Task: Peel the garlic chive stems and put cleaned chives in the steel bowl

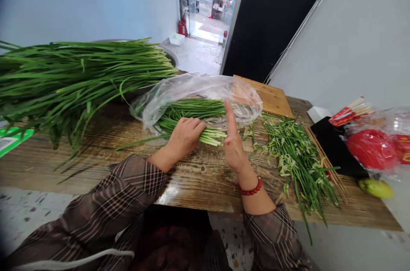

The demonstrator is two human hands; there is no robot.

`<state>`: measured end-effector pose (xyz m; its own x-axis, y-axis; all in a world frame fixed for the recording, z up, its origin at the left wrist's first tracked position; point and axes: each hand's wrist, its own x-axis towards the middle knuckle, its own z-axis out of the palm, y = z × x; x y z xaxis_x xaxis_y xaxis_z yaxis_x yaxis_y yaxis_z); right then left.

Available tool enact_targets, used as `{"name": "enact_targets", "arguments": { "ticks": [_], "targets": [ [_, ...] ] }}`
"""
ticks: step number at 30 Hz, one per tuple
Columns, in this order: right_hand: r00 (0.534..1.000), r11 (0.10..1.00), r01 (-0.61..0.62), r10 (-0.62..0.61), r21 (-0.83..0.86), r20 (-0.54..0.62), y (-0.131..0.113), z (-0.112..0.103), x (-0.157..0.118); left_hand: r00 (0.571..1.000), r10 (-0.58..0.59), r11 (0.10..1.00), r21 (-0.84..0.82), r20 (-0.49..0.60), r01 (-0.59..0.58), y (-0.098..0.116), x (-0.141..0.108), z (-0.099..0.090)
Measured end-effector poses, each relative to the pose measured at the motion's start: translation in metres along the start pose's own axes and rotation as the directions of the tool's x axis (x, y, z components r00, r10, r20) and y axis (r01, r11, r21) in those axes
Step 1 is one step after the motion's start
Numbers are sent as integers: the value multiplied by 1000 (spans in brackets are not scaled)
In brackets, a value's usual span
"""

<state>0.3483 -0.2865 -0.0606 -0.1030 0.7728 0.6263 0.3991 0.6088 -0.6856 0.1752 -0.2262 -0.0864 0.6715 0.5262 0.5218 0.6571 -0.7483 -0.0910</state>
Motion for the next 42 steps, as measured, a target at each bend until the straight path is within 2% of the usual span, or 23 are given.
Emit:
{"name": "enact_targets", "arguments": {
  "ticks": [4,9,17,20,23,25,26,27,28,29,30,31,34,36,39,42],
  "targets": [
    [995,993,58,-49,-102,86,-11,10,3,1000,-6,1000,-13,6,6,0,-1,1],
    [988,989,36,-14,-143,152,-10,8,2,999,19,999,-29,25,-19,2,-1,-3],
    [991,921,106,-66,-374,117,-5,20,7,998,-18,998,-54,59,21,5,0,-5],
    [992,897,83,-34,-434,121,0,23,10,997,-27,998,-62,67,31,5,-1,-3],
    [997,953,-23,44,-302,61,1,20,13,996,-33,997,-71,78,38,5,-1,-3],
    [980,988,-142,132,-56,-148,-1,16,14,994,-48,994,-90,94,56,6,-1,-6],
    [937,980,-181,199,88,-289,-2,14,13,993,-61,992,-104,99,72,6,-1,-7],
    [869,956,-199,274,216,-412,-4,14,11,992,-81,989,-119,102,93,7,0,-8],
    [798,927,-210,346,311,-493,-5,15,6,989,-106,984,-133,100,119,7,0,-9],
    [751,901,-223,402,372,-525,-5,17,1,986,-133,978,-146,98,146,6,0,-9],
    [741,883,-243,436,401,-510,-5,22,-6,983,-160,972,-156,94,173,6,0,-9],
    [760,871,-273,455,408,-464,-4,28,-13,979,-181,967,-164,91,194,6,0,-8],
    [853,866,-331,445,376,-274,3,50,-28,976,-208,959,-185,62,216,7,-1,-4],
    [876,866,-344,435,364,-207,6,64,-27,979,-200,959,-200,27,201,9,-2,-1],
    [850,842,-352,471,409,-237,6,79,-11,987,-161,968,-193,0,158,12,-3,1],
    [783,771,-377,562,513,-268,1,89,5,991,-135,978,-161,-1,133,14,-3,0]
  ]
}}
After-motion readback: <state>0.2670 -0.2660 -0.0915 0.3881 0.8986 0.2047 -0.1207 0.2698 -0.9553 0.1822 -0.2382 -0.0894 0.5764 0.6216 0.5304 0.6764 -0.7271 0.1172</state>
